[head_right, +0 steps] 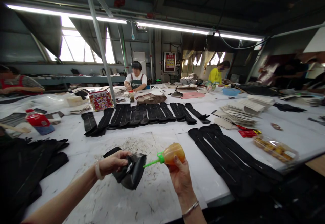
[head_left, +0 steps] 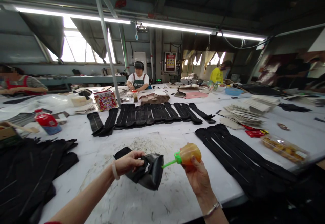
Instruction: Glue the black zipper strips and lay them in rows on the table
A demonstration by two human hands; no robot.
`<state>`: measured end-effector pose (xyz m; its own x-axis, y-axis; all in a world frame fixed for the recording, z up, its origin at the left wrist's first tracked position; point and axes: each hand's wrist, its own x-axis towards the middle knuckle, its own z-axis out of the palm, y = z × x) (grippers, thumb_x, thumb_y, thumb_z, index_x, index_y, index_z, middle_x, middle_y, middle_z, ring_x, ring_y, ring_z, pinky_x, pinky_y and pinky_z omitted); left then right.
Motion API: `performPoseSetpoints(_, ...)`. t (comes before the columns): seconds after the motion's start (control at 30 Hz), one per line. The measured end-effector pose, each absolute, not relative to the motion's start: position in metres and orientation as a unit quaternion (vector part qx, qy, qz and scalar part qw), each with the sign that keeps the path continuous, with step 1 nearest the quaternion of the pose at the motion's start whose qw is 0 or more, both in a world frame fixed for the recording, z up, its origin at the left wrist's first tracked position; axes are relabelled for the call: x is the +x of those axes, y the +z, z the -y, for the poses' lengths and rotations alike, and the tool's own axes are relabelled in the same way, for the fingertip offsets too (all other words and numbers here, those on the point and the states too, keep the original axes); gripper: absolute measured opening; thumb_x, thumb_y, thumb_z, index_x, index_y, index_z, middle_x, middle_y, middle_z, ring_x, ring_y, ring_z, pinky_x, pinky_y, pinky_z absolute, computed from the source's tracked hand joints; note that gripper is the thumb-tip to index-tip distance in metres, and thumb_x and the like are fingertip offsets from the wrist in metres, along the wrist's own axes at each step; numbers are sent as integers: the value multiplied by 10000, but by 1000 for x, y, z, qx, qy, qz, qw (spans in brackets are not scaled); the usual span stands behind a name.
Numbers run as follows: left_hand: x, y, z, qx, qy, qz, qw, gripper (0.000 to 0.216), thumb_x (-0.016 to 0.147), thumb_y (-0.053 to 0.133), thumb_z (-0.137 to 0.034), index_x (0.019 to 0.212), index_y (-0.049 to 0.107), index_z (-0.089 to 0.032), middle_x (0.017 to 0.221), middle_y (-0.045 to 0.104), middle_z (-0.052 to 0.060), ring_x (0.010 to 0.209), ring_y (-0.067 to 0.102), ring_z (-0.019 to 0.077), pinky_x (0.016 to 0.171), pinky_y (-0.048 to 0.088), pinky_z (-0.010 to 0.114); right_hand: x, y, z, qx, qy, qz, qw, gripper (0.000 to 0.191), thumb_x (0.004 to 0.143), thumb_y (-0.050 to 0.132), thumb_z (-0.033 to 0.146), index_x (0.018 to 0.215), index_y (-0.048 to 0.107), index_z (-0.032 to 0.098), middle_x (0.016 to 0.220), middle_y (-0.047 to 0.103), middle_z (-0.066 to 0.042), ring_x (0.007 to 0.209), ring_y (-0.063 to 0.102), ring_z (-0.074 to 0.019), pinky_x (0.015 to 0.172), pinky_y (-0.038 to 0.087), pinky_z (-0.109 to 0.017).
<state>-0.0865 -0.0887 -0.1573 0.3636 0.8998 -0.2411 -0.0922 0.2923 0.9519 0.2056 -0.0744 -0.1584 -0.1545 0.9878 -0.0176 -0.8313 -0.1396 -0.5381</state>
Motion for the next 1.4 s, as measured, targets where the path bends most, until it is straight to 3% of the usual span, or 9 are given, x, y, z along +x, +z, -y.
performPoseSetpoints(0.33,-81,-156,85,446,382,-442,678,429,552,894,-394,755,621,-132,545,541,-36,386,397,28,355,228,167,213,-161,79,-199,725,227,620,567,616,892,269,1144,688,244,1035,756,-70,866,714,-212,746,589,-307)
performPoseSetpoints(0.73,-74,-132,84,379,434,-458,677,429,591,884,-363,812,591,-140,542,480,-74,371,333,-5,372,186,147,201,-163,90,-166,765,159,602,423,589,905,289,978,749,233,945,773,-60,862,726,-209,759,594,-294)
performPoseSetpoints(0.97,-69,-70,107,463,406,-525,588,483,639,799,-544,822,576,-156,552,431,-99,349,247,-3,335,102,182,211,-150,78,-135,762,149,616,378,720,811,429,1036,726,240,1054,750,-74,1013,695,-245,959,535,-455)
performPoseSetpoints(1.17,-64,-69,123,443,398,-558,578,533,634,758,-618,882,565,-187,573,422,-103,338,265,6,338,77,192,210,-141,68,-146,721,124,666,310,720,828,305,1002,728,224,1018,758,-53,979,706,-212,877,592,-342)
performPoseSetpoints(1.4,-52,-77,115,410,424,-575,566,607,531,782,-662,830,532,-197,541,411,-117,321,275,5,348,58,195,204,-146,66,-161,681,160,696,365,741,808,313,1064,692,188,1084,737,-82,1007,696,-235,916,573,-401)
